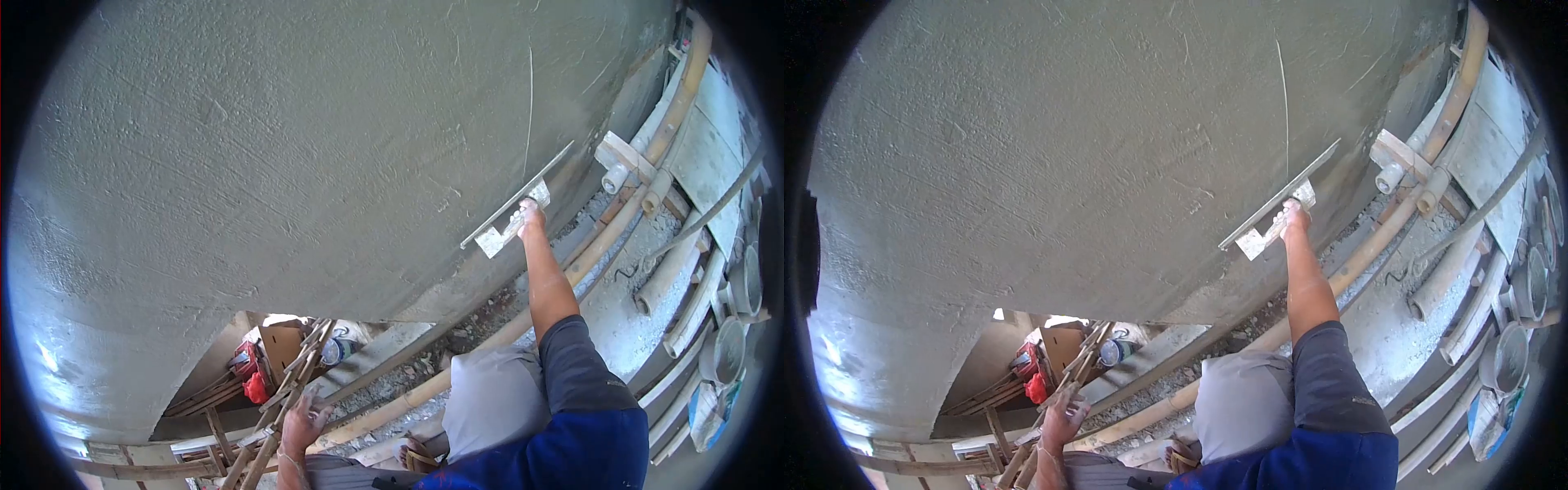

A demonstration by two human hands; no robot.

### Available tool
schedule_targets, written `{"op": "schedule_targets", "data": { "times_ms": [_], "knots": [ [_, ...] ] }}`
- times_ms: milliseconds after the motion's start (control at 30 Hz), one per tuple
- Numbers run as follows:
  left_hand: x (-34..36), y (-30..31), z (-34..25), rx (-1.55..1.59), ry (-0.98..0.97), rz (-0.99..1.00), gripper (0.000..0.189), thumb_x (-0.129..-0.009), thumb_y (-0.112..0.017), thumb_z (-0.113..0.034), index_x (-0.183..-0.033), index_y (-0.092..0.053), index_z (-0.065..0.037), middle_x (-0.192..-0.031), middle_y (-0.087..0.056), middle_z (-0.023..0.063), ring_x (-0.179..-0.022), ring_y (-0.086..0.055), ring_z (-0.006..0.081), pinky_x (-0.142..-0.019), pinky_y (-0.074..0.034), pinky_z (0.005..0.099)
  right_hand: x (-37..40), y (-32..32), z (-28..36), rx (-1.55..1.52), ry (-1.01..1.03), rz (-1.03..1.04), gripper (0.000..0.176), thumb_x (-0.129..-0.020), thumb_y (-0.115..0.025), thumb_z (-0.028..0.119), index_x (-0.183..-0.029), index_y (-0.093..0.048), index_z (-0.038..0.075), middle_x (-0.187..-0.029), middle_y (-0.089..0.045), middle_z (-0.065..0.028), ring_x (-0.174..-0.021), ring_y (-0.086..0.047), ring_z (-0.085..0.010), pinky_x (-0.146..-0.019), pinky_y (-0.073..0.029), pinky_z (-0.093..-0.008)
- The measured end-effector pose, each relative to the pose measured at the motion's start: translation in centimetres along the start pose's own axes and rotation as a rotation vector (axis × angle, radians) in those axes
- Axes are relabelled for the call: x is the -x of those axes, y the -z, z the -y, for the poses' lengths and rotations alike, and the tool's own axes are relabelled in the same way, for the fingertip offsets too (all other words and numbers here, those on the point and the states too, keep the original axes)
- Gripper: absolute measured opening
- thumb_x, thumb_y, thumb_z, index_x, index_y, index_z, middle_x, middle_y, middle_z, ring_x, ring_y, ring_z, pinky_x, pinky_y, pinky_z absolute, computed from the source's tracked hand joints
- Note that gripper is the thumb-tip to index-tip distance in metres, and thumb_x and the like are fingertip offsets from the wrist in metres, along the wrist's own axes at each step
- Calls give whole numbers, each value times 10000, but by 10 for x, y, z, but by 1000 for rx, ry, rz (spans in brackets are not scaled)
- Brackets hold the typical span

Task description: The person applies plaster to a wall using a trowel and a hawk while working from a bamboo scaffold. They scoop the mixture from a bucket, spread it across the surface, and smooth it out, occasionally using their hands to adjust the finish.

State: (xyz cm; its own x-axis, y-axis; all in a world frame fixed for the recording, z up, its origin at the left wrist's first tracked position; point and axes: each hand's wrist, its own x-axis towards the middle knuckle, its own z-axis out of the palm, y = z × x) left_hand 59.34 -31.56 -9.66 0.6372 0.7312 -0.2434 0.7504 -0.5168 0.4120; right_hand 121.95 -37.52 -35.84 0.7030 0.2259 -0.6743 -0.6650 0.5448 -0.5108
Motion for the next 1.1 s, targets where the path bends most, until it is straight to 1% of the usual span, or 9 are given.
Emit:
{"op": "schedule_targets", "data": {
  "times_ms": [167, 267, 400, 533, 667, 800, 1000, 1067, 1100],
  "knots": [
    [1, 3, -3, -92, -27, 25, 542, -773, -705, -256, -1229, -502, -46, -993, -638, 182, -877, -627, 352, -750, -504, 405, 28, -25, 39, -34, 105, 184, 155, -762, -562, 74, -636, -480, 115, -514, -380, -3, -382, -399, -148, -360, -336, -310],
    [-6, 3, -2, -125, -214, -30, 593, -746, -724, -142, -1270, -466, -40, -930, -662, 124, -705, -657, 226, -643, -524, 323, 73, -56, 77, 23, 269, 319, 114, -826, -534, 148, -734, -482, 107, -594, -436, -24, -441, -448, -167, -389, -400, -325],
    [-14, 8, -9, -28, -139, 7, 537, -770, -707, -251, -1227, -510, -50, -952, -641, 189, -832, -626, 370, -721, -507, 414, 155, -110, 114, 201, 557, 408, 109, -824, -569, 112, -907, -553, 43, -663, -542, -66, -470, -495, -151, -400, -429, -296],
    [-22, 12, -6, -31, -296, -103, 558, -762, -707, -239, -1251, -503, -65, -949, -651, 163, -818, -635, 343, -702, -510, 399, 256, -156, 108, 387, 823, 557, 204, -773, -627, 46, -962, -559, 9, -749, -591, -70, -531, -541, -114, -416, -432, -239],
    [-26, 18, -10, 28, -218, -29, 560, -757, -711, -214, -1256, -500, -70, -946, -658, 132, -785, -644, 296, -689, -513, 373, 325, -165, 45, 678, 1795, 483, 356, -689, -697, 53, -992, -534, -34, -784, -624, -119, -634, -616, -245, -598, -505, -329],
    [-24, 18, -10, 48, -265, -54, 561, -765, -707, -217, -1258, -494, -56, -940, -658, 128, -755, -647, 300, -687, -517, 365, 364, -135, -8, 742, 1362, 844, 332, -641, -696, 116, -892, -513, 1, -745, -625, -176, -716, -635, -379, -621, -501, -421],
    [-2, 29, -7, 110, -159, -96, 571, -747, -727, -180, -1249, -500, -32, -944, -654, 130, -734, -652, 249, -666, -522, 329, 310, -65, -3, 680, 1093, 761, 414, -722, -507, -62, -1135, -497, -34, -960, -606, -81, -940, -589, -173, -832, -486, -282],
    [-1, 25, 8, 89, -127, -122, 568, -750, -723, -176, -1252, -499, -32, -940, -654, 130, -711, -647, 238, -650, -520, 325, 241, -36, -4, 446, 608, 552, 346, -730, -500, -64, -1072, -488, -23, -833, -581, -72, -669, -570, -154, -576, -490, -266],
    [-2, 25, 5, 135, -122, -121, 566, -754, -719, -174, -1254, -497, -31, -936, -652, 130, -703, -642, 241, -637, -517, 323, 208, -28, -13, 221, 560, 409, 247, -717, -531, -45, -958, -528, 6, -750, -566, -69, -556, -533, -147, -474, -449, -266]
  ]
}}
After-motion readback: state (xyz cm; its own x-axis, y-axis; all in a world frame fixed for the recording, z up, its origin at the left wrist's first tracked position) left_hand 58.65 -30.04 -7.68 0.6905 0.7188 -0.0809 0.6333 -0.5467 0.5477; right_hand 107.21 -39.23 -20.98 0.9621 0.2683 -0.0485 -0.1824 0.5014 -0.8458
